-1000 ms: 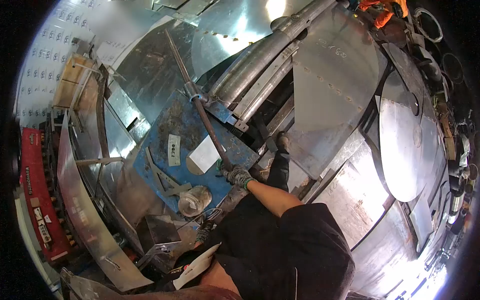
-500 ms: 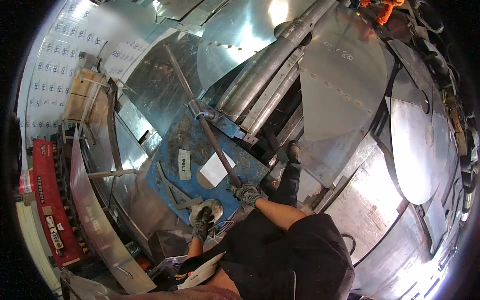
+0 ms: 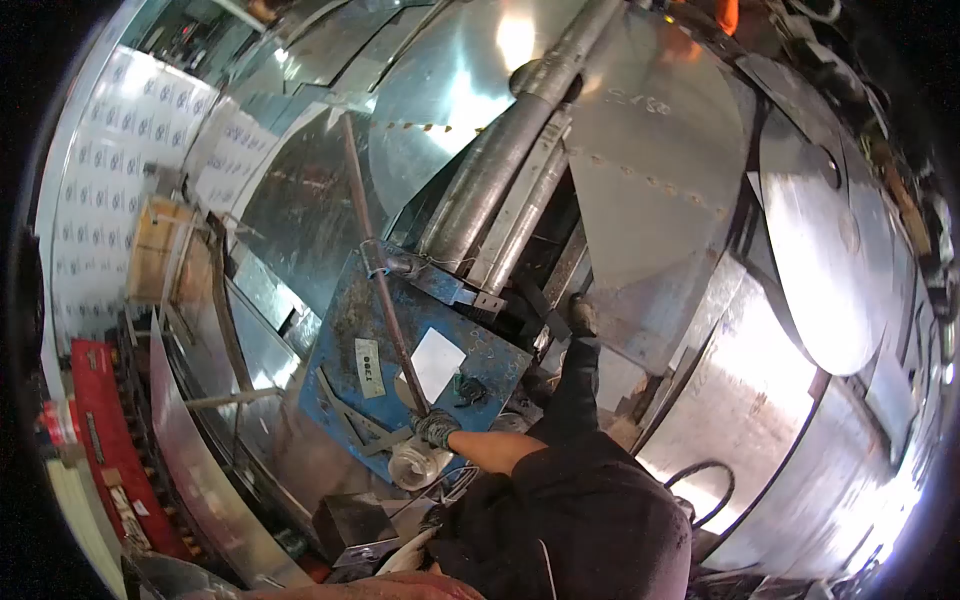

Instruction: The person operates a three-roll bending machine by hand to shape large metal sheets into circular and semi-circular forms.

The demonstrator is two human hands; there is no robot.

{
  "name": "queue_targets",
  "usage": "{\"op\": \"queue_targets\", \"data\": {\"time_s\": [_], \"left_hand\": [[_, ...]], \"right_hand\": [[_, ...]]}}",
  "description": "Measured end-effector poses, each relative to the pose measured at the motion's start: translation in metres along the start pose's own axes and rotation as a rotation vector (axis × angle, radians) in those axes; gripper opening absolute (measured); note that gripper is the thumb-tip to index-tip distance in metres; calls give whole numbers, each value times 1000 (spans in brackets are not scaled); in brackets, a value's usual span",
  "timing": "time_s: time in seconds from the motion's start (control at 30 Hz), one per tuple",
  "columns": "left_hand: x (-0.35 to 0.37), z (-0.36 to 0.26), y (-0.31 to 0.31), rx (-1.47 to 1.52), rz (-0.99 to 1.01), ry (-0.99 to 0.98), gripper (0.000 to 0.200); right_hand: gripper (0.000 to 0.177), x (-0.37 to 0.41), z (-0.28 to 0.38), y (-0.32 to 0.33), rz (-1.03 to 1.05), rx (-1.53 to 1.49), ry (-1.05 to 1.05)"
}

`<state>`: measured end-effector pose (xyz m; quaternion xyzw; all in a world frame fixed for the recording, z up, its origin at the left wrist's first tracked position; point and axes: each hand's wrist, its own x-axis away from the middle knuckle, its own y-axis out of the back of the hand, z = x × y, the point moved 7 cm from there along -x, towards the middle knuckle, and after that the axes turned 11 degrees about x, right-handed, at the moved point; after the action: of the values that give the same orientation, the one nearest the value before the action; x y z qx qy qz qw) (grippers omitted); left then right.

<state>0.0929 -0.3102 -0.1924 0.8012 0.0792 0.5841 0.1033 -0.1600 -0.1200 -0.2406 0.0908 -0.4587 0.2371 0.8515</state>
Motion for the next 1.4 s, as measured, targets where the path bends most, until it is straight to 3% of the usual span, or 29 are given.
{"op": "queue_targets", "data": {"time_s": [0.1,0.13,0.23,0.3,0.37,0.43,0.5,0.53,0.57,0.6,0.63,0.67,0.7,0.77,0.8,0.83,0.87,0.9,0.97,1.03,1.1,1.17,1.23,1.3,1.33,1.37,1.4], "left_hand": [[-3,-28,-2,-28,2,-67,60],[-1,-44,-7,-36,4,-93,61],[-3,-86,-21,-62,20,-180,62],[-4,-115,-34,-85,36,-243,62],[-3,-153,-53,-105,55,-323,63],[-6,-191,-78,-103,74,-416,64],[-9,-229,-105,-160,143,-621,64],[-30,-240,-109,-168,152,-635,64],[-50,-259,-118,-254,172,-788,65],[-58,-274,-127,-336,191,-941,67],[-40,-285,-140,-330,206,-952,67],[-17,-287,-154,45,341,-654,68],[2,-281,-170,405,458,-328,68],[-31,-284,-181,484,528,-350,69],[-35,-286,-182,349,470,-439,68],[-37,-288,-184,215,407,-522,67],[-38,-293,-194,-5,309,-678,72],[-44,-289,-205,18,306,-665,72],[-69,-278,-200,149,-35,-647,79],[-82,-279,-196,199,-63,-662,66],[-119,-284,-173,-157,-296,-1013,55],[-122,-288,-141,77,-277,-1242,46],[-86,-300,-139,-202,-472,-1003,38],[-41,-313,-145,-421,-565,-771,33],[-47,-310,-146,-454,-629,-890,27],[-55,-310,-151,-438,-611,-866,27],[-56,-310,-149,-442,-654,-876,26]], "right_hand": [[74,26,0,34,46,83,58],[80,-59,-28,-2,22,82,311],[83,-50,-1,56,147,281,367],[84,-36,-2,105,5,33,523],[81,-138,-35,129,-384,282,1064],[81,3,-66,230,-469,-5,543],[61,60,-137,283,-445,-233,195],[65,98,-169,311,-836,-210,413],[65,62,-243,325,-784,-336,244],[64,115,-273,342,-1071,-275,397],[66,125,-341,343,-1011,-303,117],[70,137,-410,334,-938,-329,-161],[72,184,-453,332,-1050,-153,-277],[71,220,-552,308,-1192,-131,-384],[73,244,-587,285,-1035,-311,-605],[73,213,-680,265,-1183,-209,-601],[69,223,-696,229,-1120,-316,-656],[67,239,-709,208,-1055,-421,-711],[72,252,-663,169,-768,-607,-691],[64,234,-631,142,-652,-583,-626],[55,227,-538,139,-699,-967,-494],[50,226,-431,174,-629,-698,-469],[47,181,-388,205,-661,-529,-280],[55,130,-337,246,-707,-355,-79],[58,128,-296,266,-731,-253,-34],[61,126,-249,294,-774,-48,-119],[62,112,-204,317,-717,-114,52]]}}
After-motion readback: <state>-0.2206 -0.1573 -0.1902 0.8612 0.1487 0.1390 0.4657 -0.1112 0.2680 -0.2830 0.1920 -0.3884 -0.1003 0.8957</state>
